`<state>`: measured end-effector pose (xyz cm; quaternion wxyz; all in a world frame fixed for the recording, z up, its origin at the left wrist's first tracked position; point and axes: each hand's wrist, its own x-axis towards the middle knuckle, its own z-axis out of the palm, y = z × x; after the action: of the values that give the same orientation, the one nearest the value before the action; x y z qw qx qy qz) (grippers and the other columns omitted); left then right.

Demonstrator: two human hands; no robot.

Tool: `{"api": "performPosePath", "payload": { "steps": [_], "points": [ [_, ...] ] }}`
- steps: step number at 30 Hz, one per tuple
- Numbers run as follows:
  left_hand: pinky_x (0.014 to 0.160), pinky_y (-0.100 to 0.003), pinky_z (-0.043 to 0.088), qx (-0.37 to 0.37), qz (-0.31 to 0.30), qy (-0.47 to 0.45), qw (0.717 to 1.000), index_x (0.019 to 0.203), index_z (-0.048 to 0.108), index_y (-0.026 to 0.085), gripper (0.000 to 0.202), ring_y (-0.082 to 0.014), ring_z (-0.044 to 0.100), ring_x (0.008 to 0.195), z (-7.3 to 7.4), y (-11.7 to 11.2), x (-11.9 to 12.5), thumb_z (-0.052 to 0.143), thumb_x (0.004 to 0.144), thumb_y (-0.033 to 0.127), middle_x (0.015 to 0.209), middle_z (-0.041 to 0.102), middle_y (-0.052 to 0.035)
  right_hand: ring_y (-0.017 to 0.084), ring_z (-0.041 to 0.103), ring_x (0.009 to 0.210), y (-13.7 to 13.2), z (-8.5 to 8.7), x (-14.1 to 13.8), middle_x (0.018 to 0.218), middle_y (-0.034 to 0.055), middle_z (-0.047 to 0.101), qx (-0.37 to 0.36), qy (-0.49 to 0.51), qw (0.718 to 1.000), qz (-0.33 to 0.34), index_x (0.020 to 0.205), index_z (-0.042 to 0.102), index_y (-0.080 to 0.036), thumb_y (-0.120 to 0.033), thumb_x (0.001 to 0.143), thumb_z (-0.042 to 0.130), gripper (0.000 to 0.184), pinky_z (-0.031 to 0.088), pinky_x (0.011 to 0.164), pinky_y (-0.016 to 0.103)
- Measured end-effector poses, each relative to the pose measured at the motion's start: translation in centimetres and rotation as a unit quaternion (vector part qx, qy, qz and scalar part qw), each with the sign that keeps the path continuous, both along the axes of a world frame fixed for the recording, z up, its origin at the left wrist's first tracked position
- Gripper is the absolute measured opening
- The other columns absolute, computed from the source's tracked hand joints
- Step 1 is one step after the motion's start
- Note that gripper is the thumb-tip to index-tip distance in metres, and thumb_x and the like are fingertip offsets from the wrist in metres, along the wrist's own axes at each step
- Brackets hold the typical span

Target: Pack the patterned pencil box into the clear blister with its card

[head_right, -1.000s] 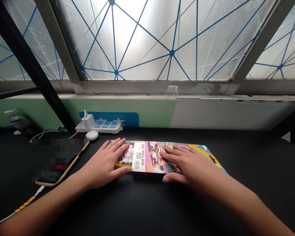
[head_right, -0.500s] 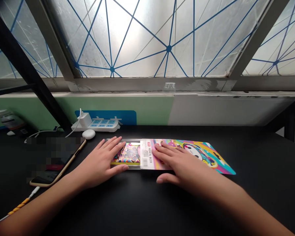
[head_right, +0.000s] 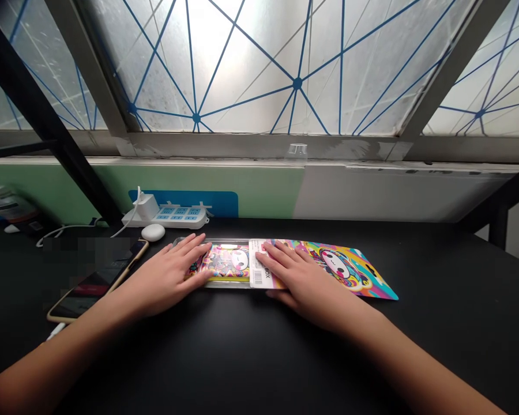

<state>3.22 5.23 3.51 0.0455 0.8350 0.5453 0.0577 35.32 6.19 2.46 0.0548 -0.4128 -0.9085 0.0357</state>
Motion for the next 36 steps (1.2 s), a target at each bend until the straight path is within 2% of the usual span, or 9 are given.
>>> {"api": "performPosePath", "payload": {
  "steps": [5,11,15,20,24,26,29,33,36],
  "points": [
    [0.12,-0.066,0.023,-0.016,0.052,0.011,0.998,0.151,0.048,0.027,0.06,-0.0336,0.025,0.156,0.7,0.3,-0.8,0.031,0.104,0.06,0.168,0.031,-0.008,0.032,0.024,0.156,0.6,0.3,1.0,0.17,0.0029,0.028,-0.017,0.009,1.0,0.001,0.162,0.028,-0.039,-0.033,0.102,0.049,0.064,0.025,0.124,0.06],
    [0.118,-0.065,0.027,-0.014,0.085,0.022,0.996,0.139,0.057,0.023,0.055,-0.0349,0.032,0.153,1.0,0.7,-1.5,0.032,0.103,0.056,0.164,0.039,-0.0125,0.032,0.03,0.154,1.0,0.2,2.0,0.169,0.0014,0.031,-0.007,0.026,1.0,0.003,0.161,0.028,-0.04,-0.034,0.1,0.051,0.066,0.032,0.122,0.058],
    [0.115,-0.06,0.034,0.009,0.099,0.042,0.994,0.135,0.06,0.019,0.051,-0.036,0.035,0.151,0.9,0.9,-1.8,0.032,0.105,0.049,0.161,0.044,-0.0171,0.032,0.037,0.151,1.3,0.5,2.7,0.166,0.0029,0.037,-0.001,0.015,1.0,-0.003,0.16,0.035,-0.035,-0.033,0.1,0.049,0.061,0.039,0.119,0.055],
    [0.114,-0.06,0.035,0.019,0.092,0.026,0.995,0.138,0.062,0.02,0.057,-0.0387,0.036,0.151,1.0,1.4,-2.1,0.031,0.105,0.055,0.16,0.044,-0.0163,0.031,0.059,0.132,1.5,2.2,3.5,0.15,0.0069,0.059,0.065,0.019,0.997,-0.025,0.15,0.053,-0.024,-0.02,0.099,0.036,0.054,0.051,0.108,0.053],
    [0.114,-0.059,0.036,0.001,0.069,0.014,0.998,0.149,0.054,0.025,0.065,-0.0371,0.036,0.151,1.1,1.5,-2.2,0.031,0.103,0.064,0.163,0.041,-0.0138,0.031,0.068,0.115,1.0,4.2,3.9,0.14,0.0056,0.068,0.143,0.054,0.987,-0.048,0.148,0.055,-0.025,-0.013,0.094,0.038,0.058,0.055,0.099,0.051],
    [0.113,-0.059,0.036,-0.003,0.058,0.012,0.998,0.153,0.05,0.027,0.067,-0.0384,0.036,0.15,1.0,1.5,-2.1,0.03,0.102,0.066,0.164,0.039,-0.0129,0.03,0.068,0.117,-0.1,4.8,3.0,0.142,0.0062,0.066,0.178,0.077,0.981,-0.028,0.149,0.053,-0.025,-0.013,0.094,0.04,0.059,0.054,0.1,0.05],
    [0.11,-0.059,0.039,-0.001,0.055,-0.009,0.998,0.155,0.047,0.03,0.067,-0.0399,0.039,0.147,0.5,1.5,-1.9,0.026,0.103,0.067,0.165,0.037,-0.0117,0.029,0.065,0.125,-3.0,4.6,-0.3,0.147,0.0075,0.062,0.212,0.068,0.974,0.048,0.151,0.05,-0.024,-0.008,0.093,0.038,0.061,0.05,0.104,0.049],
    [0.111,-0.057,0.038,0.016,0.039,-0.034,0.999,0.153,0.05,0.028,0.061,-0.0379,0.042,0.142,-0.3,1.5,-1.6,0.028,0.106,0.059,0.163,0.042,-0.0116,0.033,0.059,0.133,-8.0,2.1,-6.2,0.149,0.0144,0.059,0.232,0.01,0.96,0.155,0.148,0.054,-0.013,-0.015,0.095,0.042,0.054,0.048,0.108,0.05],
    [0.109,-0.057,0.04,0.025,0.042,-0.047,0.998,0.153,0.051,0.026,0.056,-0.0392,0.044,0.138,-0.7,1.5,-1.6,0.032,0.106,0.052,0.163,0.042,-0.0136,0.036,0.068,0.118,-10.3,-0.3,-9.9,0.134,0.0159,0.071,0.273,0.008,0.938,0.212,0.134,0.064,-0.009,-0.023,0.099,0.044,0.043,0.054,0.095,0.051]
  ]
}}
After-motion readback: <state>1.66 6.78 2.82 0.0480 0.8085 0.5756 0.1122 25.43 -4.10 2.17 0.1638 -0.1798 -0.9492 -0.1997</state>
